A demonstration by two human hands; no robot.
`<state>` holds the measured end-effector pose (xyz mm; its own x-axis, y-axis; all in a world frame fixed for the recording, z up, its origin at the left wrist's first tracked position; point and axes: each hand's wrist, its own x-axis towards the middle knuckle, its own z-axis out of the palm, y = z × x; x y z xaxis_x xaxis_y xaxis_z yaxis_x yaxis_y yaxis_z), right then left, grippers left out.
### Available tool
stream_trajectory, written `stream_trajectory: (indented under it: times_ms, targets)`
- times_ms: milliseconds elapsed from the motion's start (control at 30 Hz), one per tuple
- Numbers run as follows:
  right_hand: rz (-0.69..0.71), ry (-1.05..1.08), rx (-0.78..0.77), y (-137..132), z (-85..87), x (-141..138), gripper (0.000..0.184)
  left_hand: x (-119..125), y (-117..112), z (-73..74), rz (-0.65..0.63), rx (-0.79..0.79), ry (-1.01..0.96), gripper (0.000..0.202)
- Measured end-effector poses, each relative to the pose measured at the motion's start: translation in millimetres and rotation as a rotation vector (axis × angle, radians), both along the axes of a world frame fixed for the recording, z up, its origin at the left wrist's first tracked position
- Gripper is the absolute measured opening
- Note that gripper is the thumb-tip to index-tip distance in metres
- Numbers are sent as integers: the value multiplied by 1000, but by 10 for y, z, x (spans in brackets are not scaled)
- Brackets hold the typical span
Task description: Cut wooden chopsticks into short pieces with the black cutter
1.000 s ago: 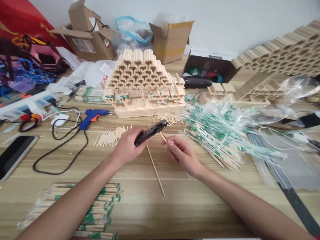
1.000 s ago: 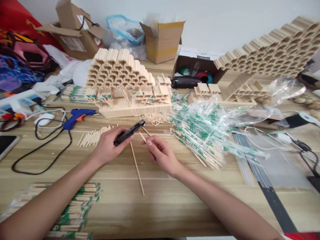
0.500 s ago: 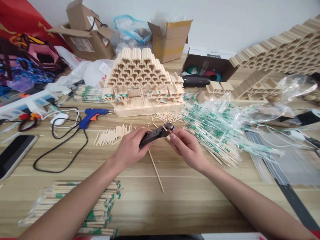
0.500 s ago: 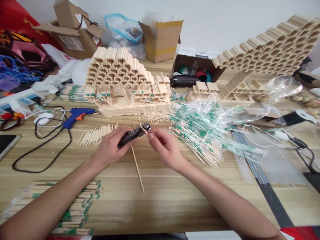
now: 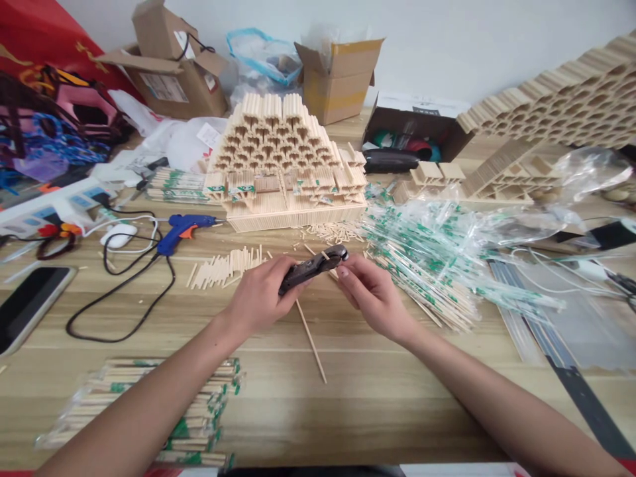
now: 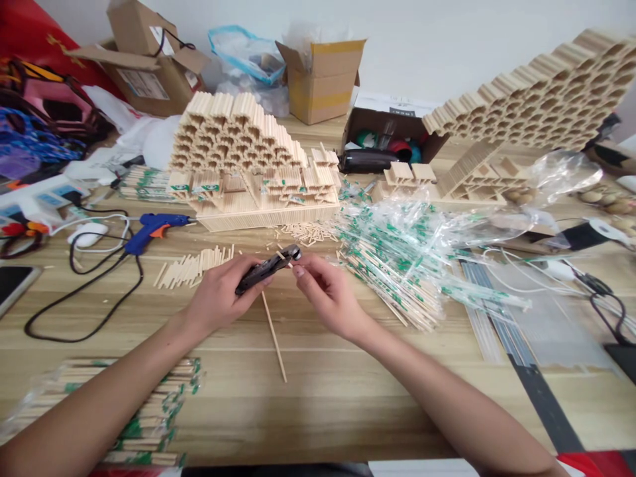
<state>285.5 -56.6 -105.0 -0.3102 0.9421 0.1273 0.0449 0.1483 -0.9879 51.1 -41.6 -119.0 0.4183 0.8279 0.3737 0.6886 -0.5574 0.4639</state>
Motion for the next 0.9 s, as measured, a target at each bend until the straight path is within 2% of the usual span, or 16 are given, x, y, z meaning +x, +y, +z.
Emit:
stream_trajectory:
  times_ms: [200,467,900]
  targets:
    - [-6,21,-11,2,-7,-12,30,28,-17,20,36,-5,38,22]
    - [-2,43,-26,1,-4,-17,29,22,-40,109,31,-50,19,43]
    - [-14,83,-103,9,19,-54,31,75,-61,110,81,-63,84,46]
